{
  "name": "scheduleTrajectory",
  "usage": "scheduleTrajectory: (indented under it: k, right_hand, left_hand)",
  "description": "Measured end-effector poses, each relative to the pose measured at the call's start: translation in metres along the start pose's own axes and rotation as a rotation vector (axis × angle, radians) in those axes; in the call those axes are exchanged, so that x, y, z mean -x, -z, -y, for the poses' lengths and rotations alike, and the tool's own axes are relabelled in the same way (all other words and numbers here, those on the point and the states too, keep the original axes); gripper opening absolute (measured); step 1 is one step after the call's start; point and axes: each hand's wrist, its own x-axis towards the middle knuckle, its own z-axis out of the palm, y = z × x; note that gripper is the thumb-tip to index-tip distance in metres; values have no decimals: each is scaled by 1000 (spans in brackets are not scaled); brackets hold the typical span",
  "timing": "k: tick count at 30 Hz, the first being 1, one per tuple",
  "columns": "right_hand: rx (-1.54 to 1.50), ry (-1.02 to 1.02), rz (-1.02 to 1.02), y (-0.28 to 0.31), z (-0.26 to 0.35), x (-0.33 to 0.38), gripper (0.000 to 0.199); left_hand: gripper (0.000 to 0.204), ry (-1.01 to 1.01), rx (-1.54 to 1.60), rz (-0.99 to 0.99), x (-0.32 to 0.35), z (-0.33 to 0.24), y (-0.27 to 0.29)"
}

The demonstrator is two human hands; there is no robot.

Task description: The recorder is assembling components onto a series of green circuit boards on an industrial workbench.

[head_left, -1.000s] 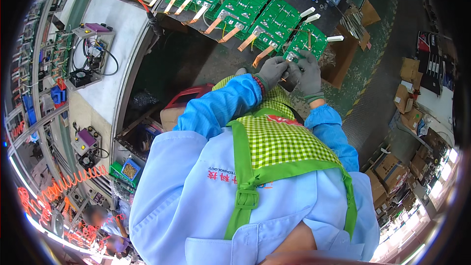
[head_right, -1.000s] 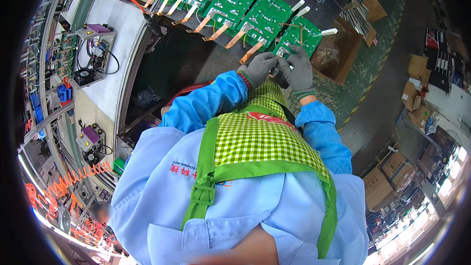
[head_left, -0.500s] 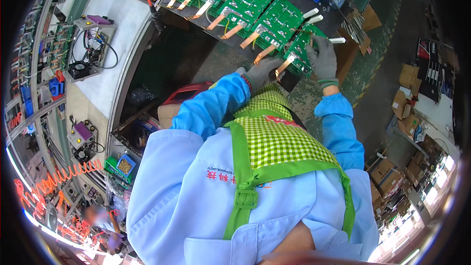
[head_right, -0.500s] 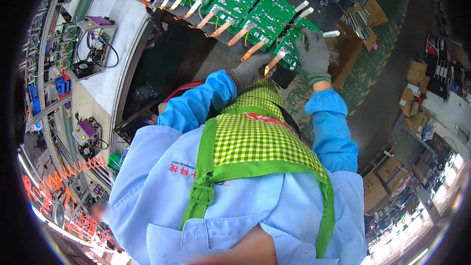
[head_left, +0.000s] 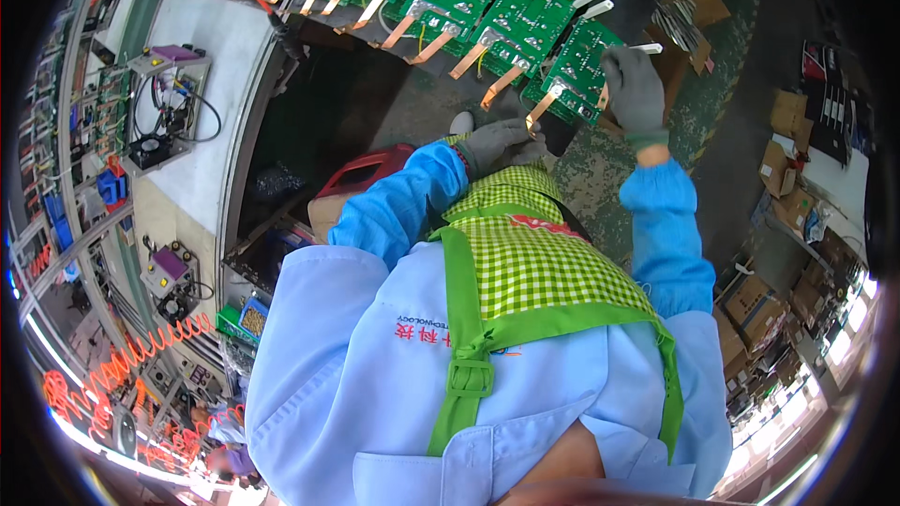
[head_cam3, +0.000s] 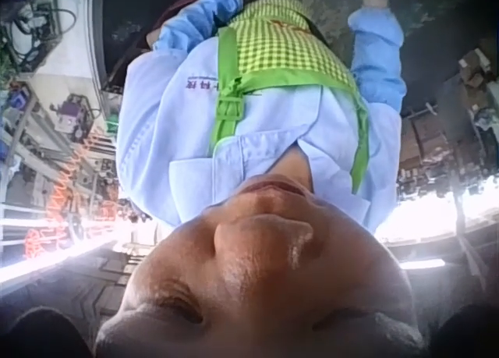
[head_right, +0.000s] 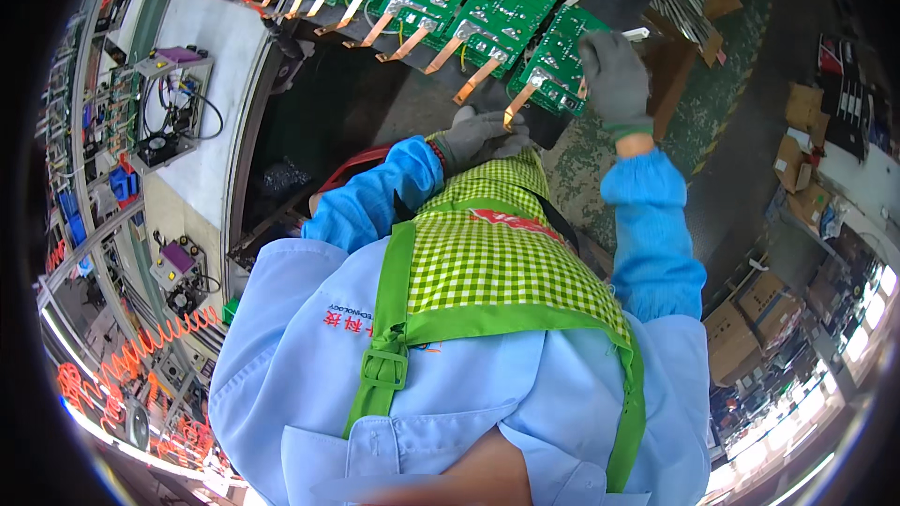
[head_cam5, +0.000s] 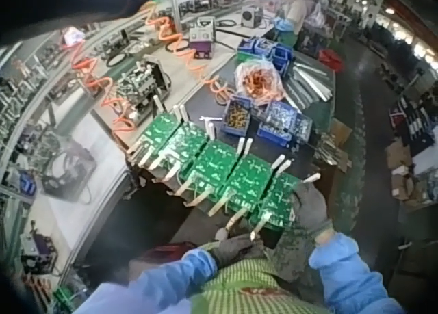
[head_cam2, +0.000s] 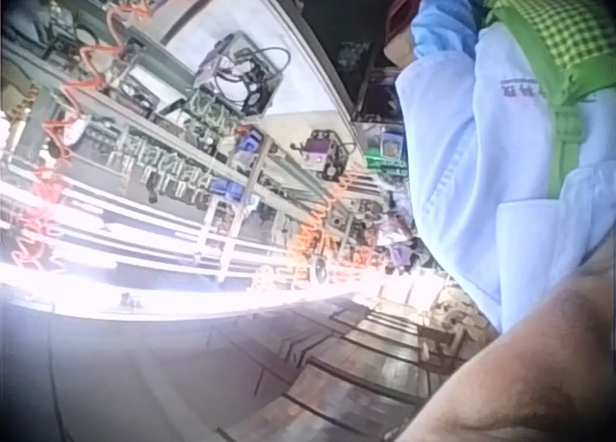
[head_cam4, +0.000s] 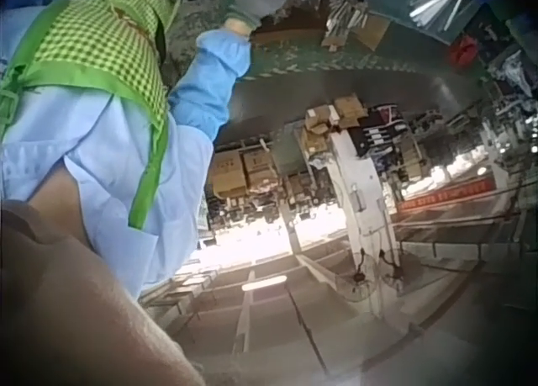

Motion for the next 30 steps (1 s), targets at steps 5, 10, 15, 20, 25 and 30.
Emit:
scheduleTrajectory:
  k: [5, 10, 15, 20, 25, 30]
  right_hand:
    - [-215, -219, -56, 19, 3, 73, 14]
    - [-346, -502, -46, 21, -2, 133, 18]
    - [-378, -558, 62, 13, 2, 164, 16]
    - [-538, -670, 138, 6, 5, 164, 19]
    - [-730, -767, 232, -3, 0, 154, 21]
    - [-824, -830, 311, -3, 9, 136, 22]
  left_hand:
    - [27, 710, 941, -88, -25, 13, -35]
    - [15, 556, 952, -219, -61, 5, -67]
    - [23, 460, 1338, -366, -84, 28, -62]
    - [21, 578, 1405, -309, -79, 29, -64]
    - [18, 547, 1336, -293, -86, 30, -65]
    - [17, 525, 1225, -335, -81, 25, -62]
